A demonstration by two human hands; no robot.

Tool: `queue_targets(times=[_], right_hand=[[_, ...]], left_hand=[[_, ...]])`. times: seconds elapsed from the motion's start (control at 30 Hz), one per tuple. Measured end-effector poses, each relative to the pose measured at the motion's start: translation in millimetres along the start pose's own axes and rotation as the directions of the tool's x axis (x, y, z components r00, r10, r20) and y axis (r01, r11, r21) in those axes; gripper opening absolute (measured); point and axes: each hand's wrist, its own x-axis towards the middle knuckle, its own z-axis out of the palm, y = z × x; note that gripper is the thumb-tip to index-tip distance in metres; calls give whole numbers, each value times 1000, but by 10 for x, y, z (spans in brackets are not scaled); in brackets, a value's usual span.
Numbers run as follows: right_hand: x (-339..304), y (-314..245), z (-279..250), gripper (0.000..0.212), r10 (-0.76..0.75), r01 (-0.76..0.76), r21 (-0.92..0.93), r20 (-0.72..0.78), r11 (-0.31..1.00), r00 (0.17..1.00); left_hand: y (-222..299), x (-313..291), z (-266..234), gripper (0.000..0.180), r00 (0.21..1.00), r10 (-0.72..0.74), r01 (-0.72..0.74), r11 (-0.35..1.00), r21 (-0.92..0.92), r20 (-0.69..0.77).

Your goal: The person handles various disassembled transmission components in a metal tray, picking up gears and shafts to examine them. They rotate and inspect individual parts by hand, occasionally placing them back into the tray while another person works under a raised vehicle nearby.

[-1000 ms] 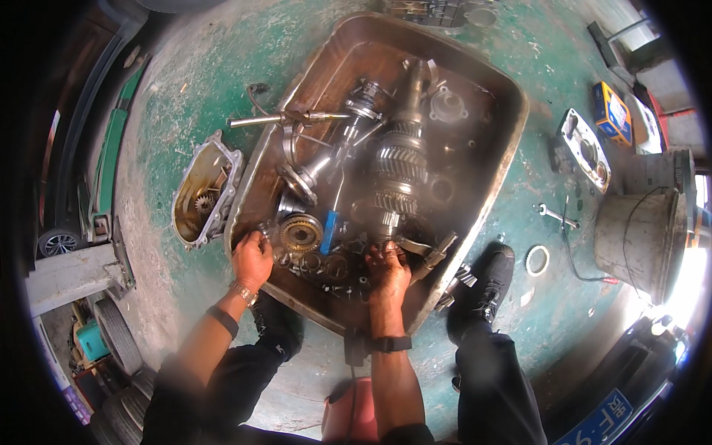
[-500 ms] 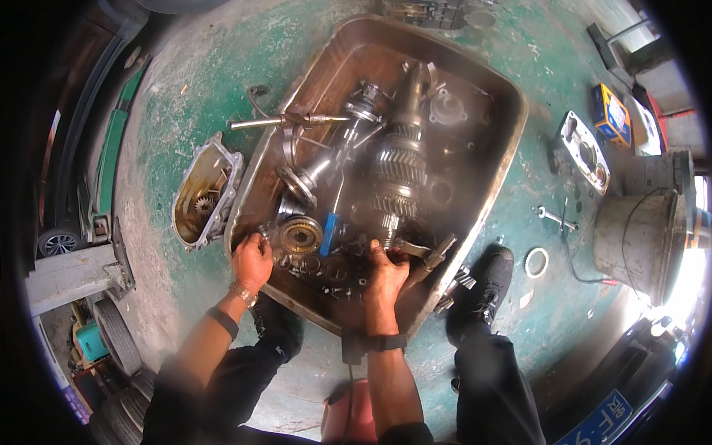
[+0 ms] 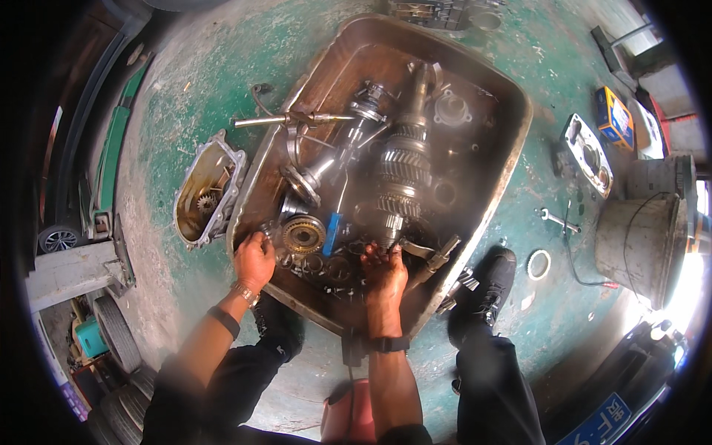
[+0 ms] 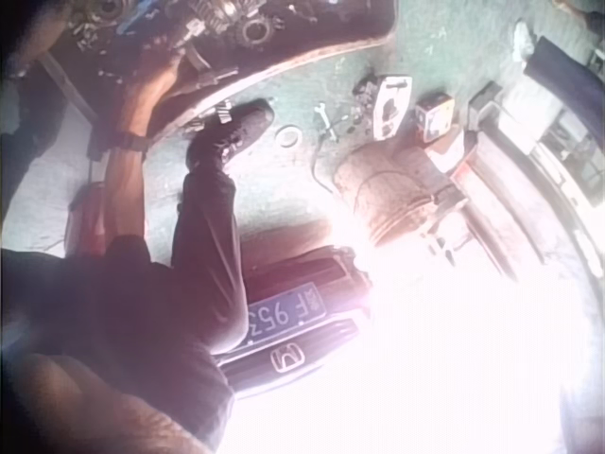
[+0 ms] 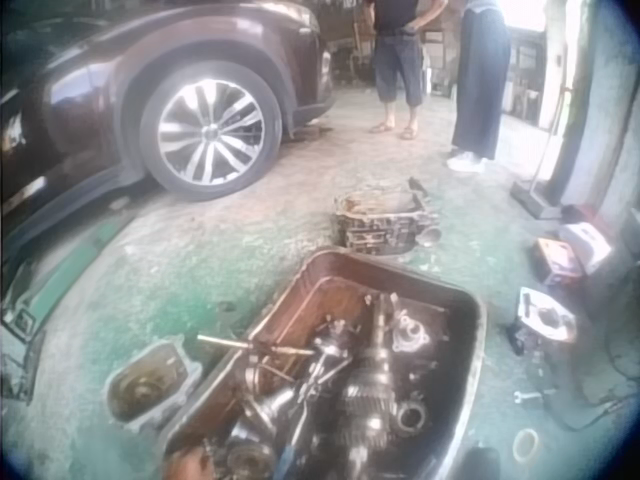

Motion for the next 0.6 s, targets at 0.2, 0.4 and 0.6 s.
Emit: queue_targets(times=[0.2,0.4,0.6], right_hand=[[-16,-12,-39,37,-168,158,-212,-33,964,985],[17,-17,-135,42,54,-65,59,167,996,984],[5,-26,-190,43,11,-15,37,116,999,993]], left_hand=[[7,2,-10,13,1000,15,-15,1000,0,-6],[-21,2,8,13,1000,14,-14,1000,15,4],[-27,6,15,13,1000,3,-3,1000,23,16]])
